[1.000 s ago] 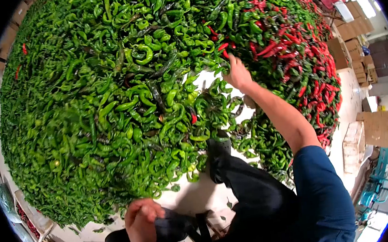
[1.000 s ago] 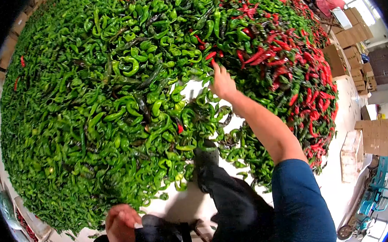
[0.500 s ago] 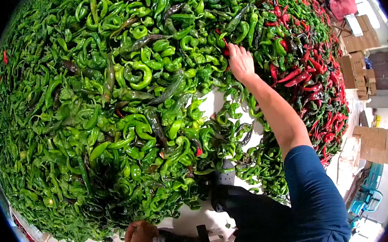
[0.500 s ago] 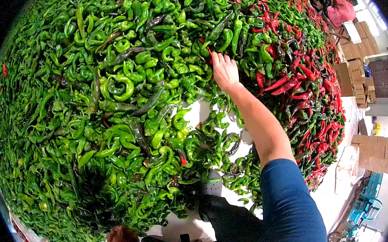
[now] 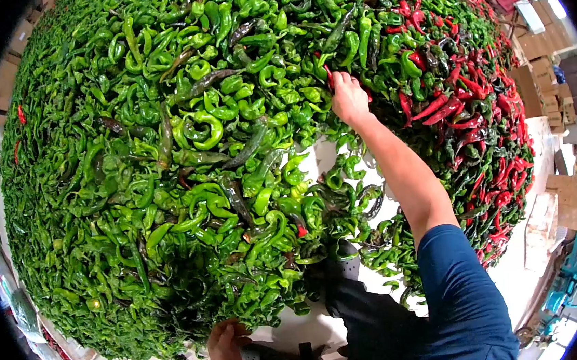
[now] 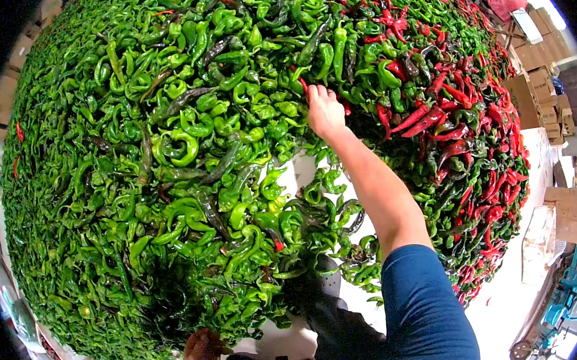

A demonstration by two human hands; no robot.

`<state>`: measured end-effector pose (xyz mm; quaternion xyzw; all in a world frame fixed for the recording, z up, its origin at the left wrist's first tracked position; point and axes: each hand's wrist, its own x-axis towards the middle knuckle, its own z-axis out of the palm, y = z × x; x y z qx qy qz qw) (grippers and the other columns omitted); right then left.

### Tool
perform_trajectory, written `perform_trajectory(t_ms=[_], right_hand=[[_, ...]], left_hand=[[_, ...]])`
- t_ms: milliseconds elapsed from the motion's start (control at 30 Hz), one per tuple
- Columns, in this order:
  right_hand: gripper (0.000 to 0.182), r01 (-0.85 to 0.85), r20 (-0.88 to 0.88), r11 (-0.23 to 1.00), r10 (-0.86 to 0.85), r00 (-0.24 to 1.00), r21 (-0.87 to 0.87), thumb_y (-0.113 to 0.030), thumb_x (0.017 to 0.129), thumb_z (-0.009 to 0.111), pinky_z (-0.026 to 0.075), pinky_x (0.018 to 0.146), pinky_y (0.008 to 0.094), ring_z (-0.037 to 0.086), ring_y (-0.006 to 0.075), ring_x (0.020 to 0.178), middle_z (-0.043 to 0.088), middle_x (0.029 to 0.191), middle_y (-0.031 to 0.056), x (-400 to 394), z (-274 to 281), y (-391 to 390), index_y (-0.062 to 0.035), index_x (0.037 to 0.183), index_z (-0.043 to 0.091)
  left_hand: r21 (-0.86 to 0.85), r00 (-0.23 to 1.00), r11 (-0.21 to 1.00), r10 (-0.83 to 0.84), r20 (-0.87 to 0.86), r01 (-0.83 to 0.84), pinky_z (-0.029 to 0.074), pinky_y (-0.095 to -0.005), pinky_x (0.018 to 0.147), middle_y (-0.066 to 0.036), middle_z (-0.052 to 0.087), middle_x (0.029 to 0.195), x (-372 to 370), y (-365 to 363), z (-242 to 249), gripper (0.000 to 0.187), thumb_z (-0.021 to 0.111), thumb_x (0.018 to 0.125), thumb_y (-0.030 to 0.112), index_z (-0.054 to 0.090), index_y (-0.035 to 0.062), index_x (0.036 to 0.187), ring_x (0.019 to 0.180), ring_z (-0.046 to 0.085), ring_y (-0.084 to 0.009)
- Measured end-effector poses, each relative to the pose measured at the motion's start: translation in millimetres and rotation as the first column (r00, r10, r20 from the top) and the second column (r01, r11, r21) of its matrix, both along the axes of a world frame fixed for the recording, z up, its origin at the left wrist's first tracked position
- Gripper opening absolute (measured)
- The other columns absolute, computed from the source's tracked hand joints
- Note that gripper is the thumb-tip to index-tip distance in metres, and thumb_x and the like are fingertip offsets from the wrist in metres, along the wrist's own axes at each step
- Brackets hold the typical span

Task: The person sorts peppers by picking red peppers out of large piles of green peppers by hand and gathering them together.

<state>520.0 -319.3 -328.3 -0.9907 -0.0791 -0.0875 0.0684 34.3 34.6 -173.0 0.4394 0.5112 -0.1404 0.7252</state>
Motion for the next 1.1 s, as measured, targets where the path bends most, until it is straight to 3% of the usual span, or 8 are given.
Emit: perform_trajectory(t_ms=[133, 200, 467, 667, 733, 867, 1067, 1100], right_hand=[[0.028, 0.142, -0.365, 0.982, -0.179, 0.914, -0.126, -0.012, 0.085, 0.058, 0.056, 0.085, 0.0452, 0.066, 0.0354, 0.105, 0.065, 0.116, 0.0175, 39.8, 27.1, 15.7, -0.0037, 0.111, 0.063], [0.027, 0.014, -0.513, 0.982, -0.109, 0.852, -0.186, -0.016, 0.08, 0.061, 0.056, 0.081, 0.0451, 0.069, 0.0354, 0.096, 0.07, 0.104, 0.0176, 57.3, 49.2, 15.1, -0.0025, 0.102, 0.068], [0.031, -0.058, -0.18, 0.979, 0.022, 0.983, -0.198, -0.014, 0.084, 0.059, 0.051, 0.086, 0.0498, 0.067, 0.0373, 0.096, 0.061, 0.11, 0.0183, 32.2, 8.7, 6.1, -0.0073, 0.114, 0.053], [0.022, 0.062, -0.148, 0.997, -0.067, 0.987, -0.041, -0.013, 0.085, 0.057, 0.055, 0.078, 0.0485, 0.067, 0.0403, 0.092, 0.06, 0.105, 0.0218, 32.7, -6.7, 6.1, -0.0051, 0.106, 0.055], [0.021, 0.077, -0.104, 0.997, -0.076, 0.992, 0.008, -0.019, 0.086, 0.06, 0.055, 0.068, 0.0496, 0.066, 0.0407, 0.079, 0.057, 0.104, 0.0228, 20.1, -9.1, 8.9, -0.0062, 0.102, 0.055], [0.018, 0.099, -0.124, 0.994, -0.094, 0.988, 0.036, -0.016, 0.087, 0.058, 0.055, 0.068, 0.0482, 0.064, 0.039, 0.085, 0.052, 0.106, 0.0212, -23.1, -7.2, 17.0, -0.0078, 0.103, 0.057], [0.024, 0.122, 0.013, 0.854, -0.149, 0.989, 0.506, -0.012, 0.086, 0.058, 0.052, 0.072, 0.0484, 0.061, 0.0401, 0.085, 0.053, 0.109, 0.0215, -95.8, -26.7, 22.0, -0.0112, 0.11, 0.06], [0.027, 0.122, 0.008, 0.81, -0.155, 0.988, 0.573, -0.012, 0.087, 0.057, 0.052, 0.073, 0.0478, 0.061, 0.0399, 0.085, 0.054, 0.11, 0.0205, -107.6, -34.2, 21.7, -0.0113, 0.114, 0.061]], left_hand=[[-0.011, 0.999, 1.0, -0.027, -0.031, 0.027, 0.056, -0.0343, 0.068, -0.015, 0.067, 0.096, -10.0, -1.2, -6.8, 0.03, 0.059, 0.094, 0.017, 0.056, -0.002, 0.117, 0.081, 0.068, -0.0253], [0.004, 0.998, 0.999, -0.038, -0.059, 0.039, 0.056, -0.0345, 0.069, -0.015, 0.067, 0.098, -11.9, -3.8, -7.1, 0.03, 0.058, 0.094, 0.017, 0.056, -0.0019, 0.117, 0.083, 0.068, -0.0252], [-0.012, 0.999, 1.0, -0.021, -0.035, 0.021, 0.057, -0.0361, 0.071, -0.018, 0.065, 0.099, -5.0, -12.1, 13.6, 0.027, 0.054, 0.096, 0.013, 0.055, -0.0031, 0.117, 0.084, 0.067, -0.0275], [-0.055, 0.998, 0.997, -0.058, -0.006, 0.057, 0.057, -0.0355, 0.071, -0.017, 0.065, 0.098, -13.6, -21.7, 6.9, 0.03, 0.056, 0.095, 0.013, 0.054, -0.0038, 0.119, 0.085, 0.067, -0.0275], [-0.024, 0.994, 0.994, -0.11, -0.026, 0.109, 0.057, -0.0356, 0.071, -0.017, 0.065, 0.099, -13.4, -24.3, 9.2, 0.031, 0.057, 0.095, 0.014, 0.054, -0.0041, 0.119, 0.085, 0.067, -0.0271], [-0.017, 0.994, 0.994, -0.105, -0.033, 0.105, 0.055, -0.0354, 0.072, -0.016, 0.065, 0.1, -11.2, -22.3, 7.2, 0.031, 0.056, 0.095, 0.014, 0.055, -0.0042, 0.12, 0.088, 0.067, -0.0264], [0.019, 0.979, 0.98, -0.198, -0.045, 0.199, 0.054, -0.0358, 0.074, -0.015, 0.065, 0.101, 3.5, -29.0, 19.4, 0.028, 0.056, 0.094, 0.014, 0.058, -0.0018, 0.118, 0.088, 0.067, -0.0265], [0.052, 0.972, 0.972, -0.226, -0.07, 0.23, 0.054, -0.0355, 0.071, -0.013, 0.066, 0.095, 7.9, -33.0, 16.0, 0.036, 0.062, 0.092, 0.024, 0.058, -0.0029, 0.115, 0.084, 0.066, -0.0246]])
